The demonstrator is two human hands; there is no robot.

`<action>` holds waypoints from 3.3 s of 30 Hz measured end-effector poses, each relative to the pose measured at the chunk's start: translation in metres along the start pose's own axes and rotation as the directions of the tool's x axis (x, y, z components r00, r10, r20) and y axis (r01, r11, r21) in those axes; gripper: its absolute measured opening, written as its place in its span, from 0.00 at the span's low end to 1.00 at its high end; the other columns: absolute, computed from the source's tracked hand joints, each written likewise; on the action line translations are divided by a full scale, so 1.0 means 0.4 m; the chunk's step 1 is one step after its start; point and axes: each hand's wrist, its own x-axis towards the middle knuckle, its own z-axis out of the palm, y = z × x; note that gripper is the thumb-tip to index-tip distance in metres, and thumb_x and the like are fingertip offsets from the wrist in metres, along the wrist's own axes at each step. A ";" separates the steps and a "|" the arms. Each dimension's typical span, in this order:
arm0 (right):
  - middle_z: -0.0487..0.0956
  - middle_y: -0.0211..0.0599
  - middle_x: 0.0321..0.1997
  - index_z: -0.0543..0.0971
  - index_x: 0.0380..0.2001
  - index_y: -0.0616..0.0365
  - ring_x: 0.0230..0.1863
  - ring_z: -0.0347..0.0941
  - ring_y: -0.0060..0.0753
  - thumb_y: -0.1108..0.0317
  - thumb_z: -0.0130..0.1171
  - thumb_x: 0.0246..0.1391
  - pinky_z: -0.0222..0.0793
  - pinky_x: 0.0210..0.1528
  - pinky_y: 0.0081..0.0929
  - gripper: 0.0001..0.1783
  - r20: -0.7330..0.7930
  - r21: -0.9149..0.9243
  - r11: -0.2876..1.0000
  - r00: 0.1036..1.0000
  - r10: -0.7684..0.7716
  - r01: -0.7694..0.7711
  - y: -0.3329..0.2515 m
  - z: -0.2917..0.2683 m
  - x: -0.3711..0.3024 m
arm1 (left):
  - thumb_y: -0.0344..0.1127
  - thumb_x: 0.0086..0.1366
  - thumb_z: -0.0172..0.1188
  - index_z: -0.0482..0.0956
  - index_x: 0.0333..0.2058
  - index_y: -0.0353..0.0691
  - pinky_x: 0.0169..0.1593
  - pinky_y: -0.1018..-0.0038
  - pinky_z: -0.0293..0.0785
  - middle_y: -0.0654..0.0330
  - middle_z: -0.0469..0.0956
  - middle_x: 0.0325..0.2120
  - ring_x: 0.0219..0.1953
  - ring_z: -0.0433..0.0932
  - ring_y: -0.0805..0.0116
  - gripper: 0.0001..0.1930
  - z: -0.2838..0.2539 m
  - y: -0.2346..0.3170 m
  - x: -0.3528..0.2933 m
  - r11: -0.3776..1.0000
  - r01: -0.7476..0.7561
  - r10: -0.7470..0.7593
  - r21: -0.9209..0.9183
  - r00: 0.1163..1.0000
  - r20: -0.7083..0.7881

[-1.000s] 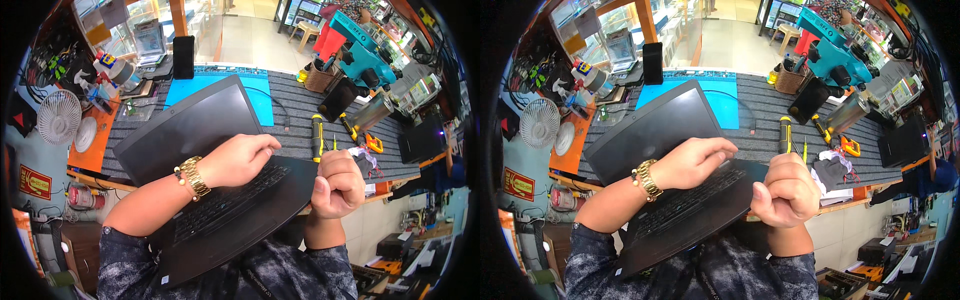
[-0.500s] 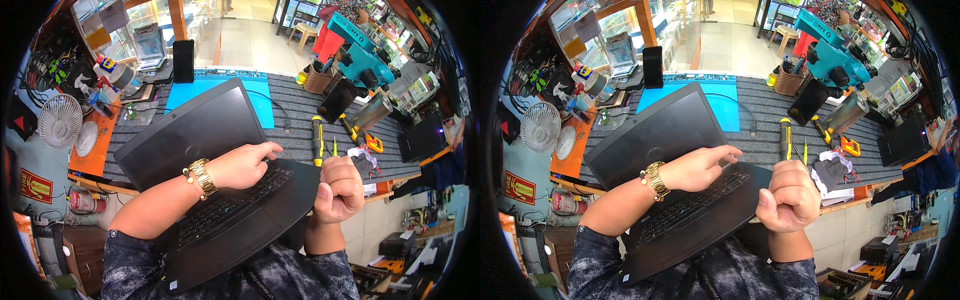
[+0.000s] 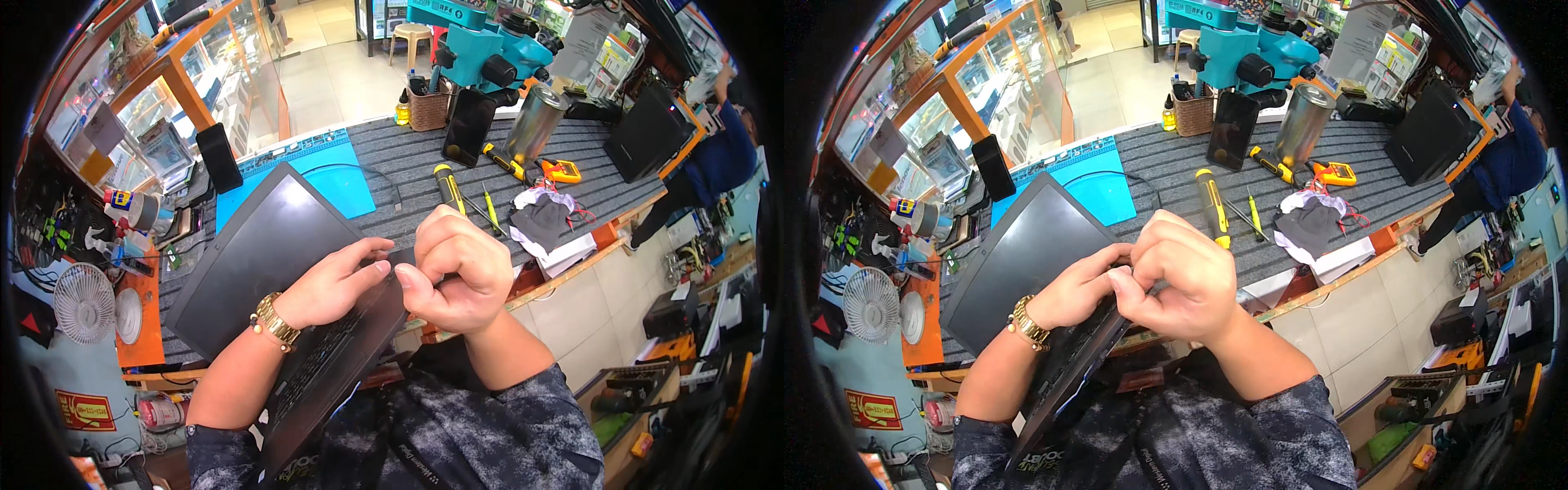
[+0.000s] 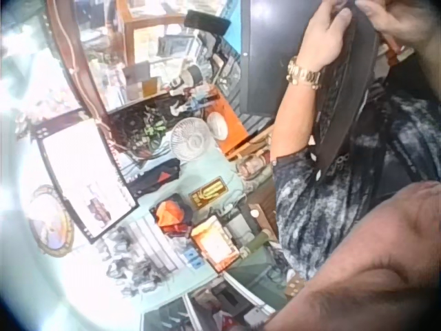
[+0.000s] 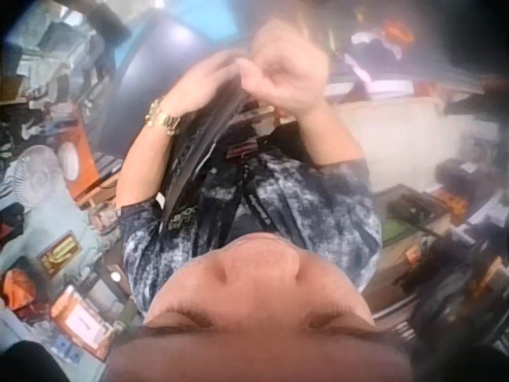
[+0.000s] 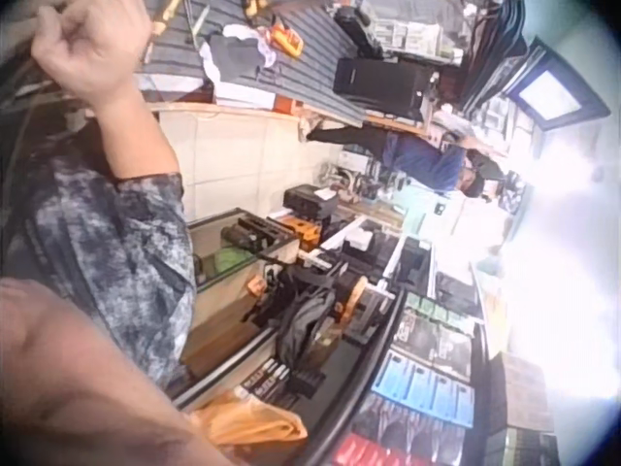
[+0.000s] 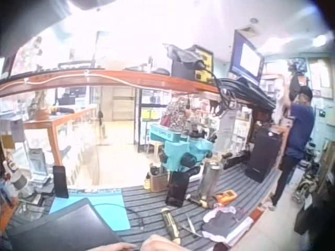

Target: The person handles a small electronic component with tweezers and their fingers, then installs it into a laptop chassis and presses down on the edges.

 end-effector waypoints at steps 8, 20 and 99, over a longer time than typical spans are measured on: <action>0.79 0.34 0.27 0.76 0.26 0.56 0.28 0.74 0.33 0.85 0.75 0.47 0.69 0.32 0.31 0.16 0.007 0.024 0.999 1.000 0.027 -0.027 0.010 0.009 0.011 | 0.55 0.84 0.63 0.68 0.79 0.34 0.57 0.63 0.82 0.46 0.83 0.65 0.51 0.85 0.64 0.38 0.002 -0.049 0.003 1.000 -0.012 0.012 -0.008 0.999 0.032; 0.79 0.35 0.26 0.77 0.25 0.55 0.26 0.73 0.35 0.82 0.78 0.48 0.68 0.28 0.31 0.17 -0.006 0.029 0.997 0.997 0.072 -0.072 0.008 0.017 0.020 | 0.54 0.82 0.65 0.65 0.81 0.33 0.48 0.67 0.82 0.51 0.84 0.63 0.42 0.81 0.72 0.41 0.003 -0.072 0.013 0.996 -0.089 0.090 -0.025 0.995 0.031; 0.73 0.32 0.21 0.74 0.22 0.55 0.24 0.72 0.37 0.84 0.77 0.44 0.68 0.27 0.32 0.19 0.008 0.050 0.996 0.997 0.070 -0.071 0.017 -0.004 0.020 | 0.36 0.85 0.60 0.85 0.52 0.25 0.61 0.61 0.79 0.47 0.88 0.48 0.50 0.86 0.51 0.16 -0.239 -0.605 -0.824 0.817 0.522 0.200 0.246 0.144 -0.969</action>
